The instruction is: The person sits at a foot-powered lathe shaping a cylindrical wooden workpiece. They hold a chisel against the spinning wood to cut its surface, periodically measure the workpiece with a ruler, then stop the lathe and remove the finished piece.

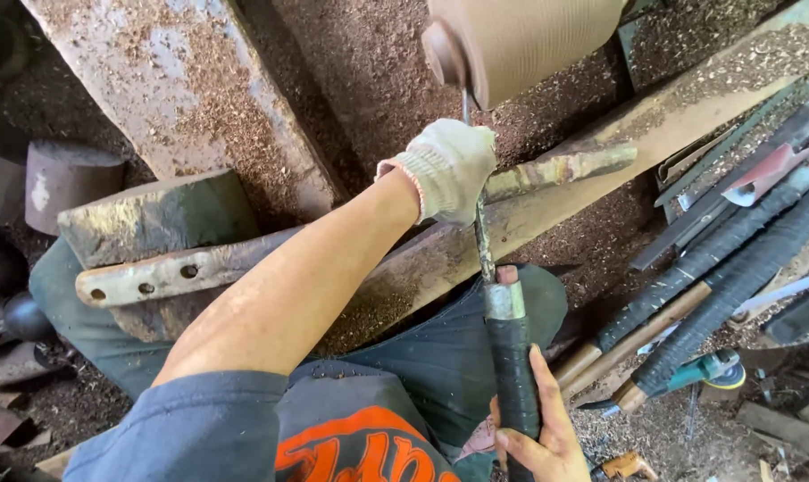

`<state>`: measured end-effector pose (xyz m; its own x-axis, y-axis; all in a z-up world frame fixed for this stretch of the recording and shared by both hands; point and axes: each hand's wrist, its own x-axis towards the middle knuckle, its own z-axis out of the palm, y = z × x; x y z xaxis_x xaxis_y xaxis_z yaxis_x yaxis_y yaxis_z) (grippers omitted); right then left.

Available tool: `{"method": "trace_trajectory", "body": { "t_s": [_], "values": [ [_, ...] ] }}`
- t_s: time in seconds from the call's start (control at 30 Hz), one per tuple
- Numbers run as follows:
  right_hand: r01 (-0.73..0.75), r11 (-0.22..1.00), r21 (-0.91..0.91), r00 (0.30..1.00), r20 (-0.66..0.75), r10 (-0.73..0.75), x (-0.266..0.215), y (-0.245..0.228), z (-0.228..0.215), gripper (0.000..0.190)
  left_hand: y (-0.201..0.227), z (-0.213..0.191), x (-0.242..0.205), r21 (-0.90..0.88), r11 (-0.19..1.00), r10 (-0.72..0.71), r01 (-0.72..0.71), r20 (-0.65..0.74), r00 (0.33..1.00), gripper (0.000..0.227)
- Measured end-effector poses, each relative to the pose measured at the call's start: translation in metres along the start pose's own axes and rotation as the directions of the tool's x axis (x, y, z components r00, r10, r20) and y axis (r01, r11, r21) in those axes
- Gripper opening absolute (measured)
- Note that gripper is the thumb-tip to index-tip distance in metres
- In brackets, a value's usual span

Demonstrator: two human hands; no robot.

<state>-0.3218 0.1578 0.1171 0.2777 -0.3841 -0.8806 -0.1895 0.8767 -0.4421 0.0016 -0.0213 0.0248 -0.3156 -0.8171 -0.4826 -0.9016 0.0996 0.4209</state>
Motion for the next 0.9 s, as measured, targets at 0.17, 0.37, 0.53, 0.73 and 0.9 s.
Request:
{"method": "trace_trajectory", "body": {
  "t_s": [0.17, 0.37, 0.53, 0.73, 0.9],
  "values": [
    [-0.015, 0.995, -0.101, 1.000, 0.000, 0.015, 0.004, -0.008, -0.012, 0.121, -0.001, 0.007, 0.000, 0.007, 1.000, 0.014, -0.013, -0.088, 0.996, 0.031],
    [0.006, 0.996, -0.093, 0.997, 0.072, 0.000, 0.010, -0.006, -0.033, 0.122, 0.003, 0.001, -0.004, 0.009, 1.000, -0.027, 0.027, -0.036, 0.999, 0.028],
    [0.019, 0.993, -0.118, 0.994, 0.109, -0.006, 0.013, -0.017, -0.043, 0.122, 0.003, 0.005, -0.003, -0.005, 0.998, -0.063, 0.063, -0.071, 0.995, 0.028],
    [-0.079, 0.982, -0.173, 0.992, 0.083, 0.095, 0.016, -0.029, -0.051, 0.122, 0.007, -0.004, -0.006, -0.010, 0.994, -0.107, 0.106, -0.017, 0.994, 0.030],
    [-0.050, 0.990, -0.130, 0.994, 0.088, 0.062, 0.016, -0.023, -0.046, 0.122, 0.007, -0.004, -0.007, -0.016, 0.994, -0.110, 0.110, 0.026, 0.994, 0.034]
  ]
}}
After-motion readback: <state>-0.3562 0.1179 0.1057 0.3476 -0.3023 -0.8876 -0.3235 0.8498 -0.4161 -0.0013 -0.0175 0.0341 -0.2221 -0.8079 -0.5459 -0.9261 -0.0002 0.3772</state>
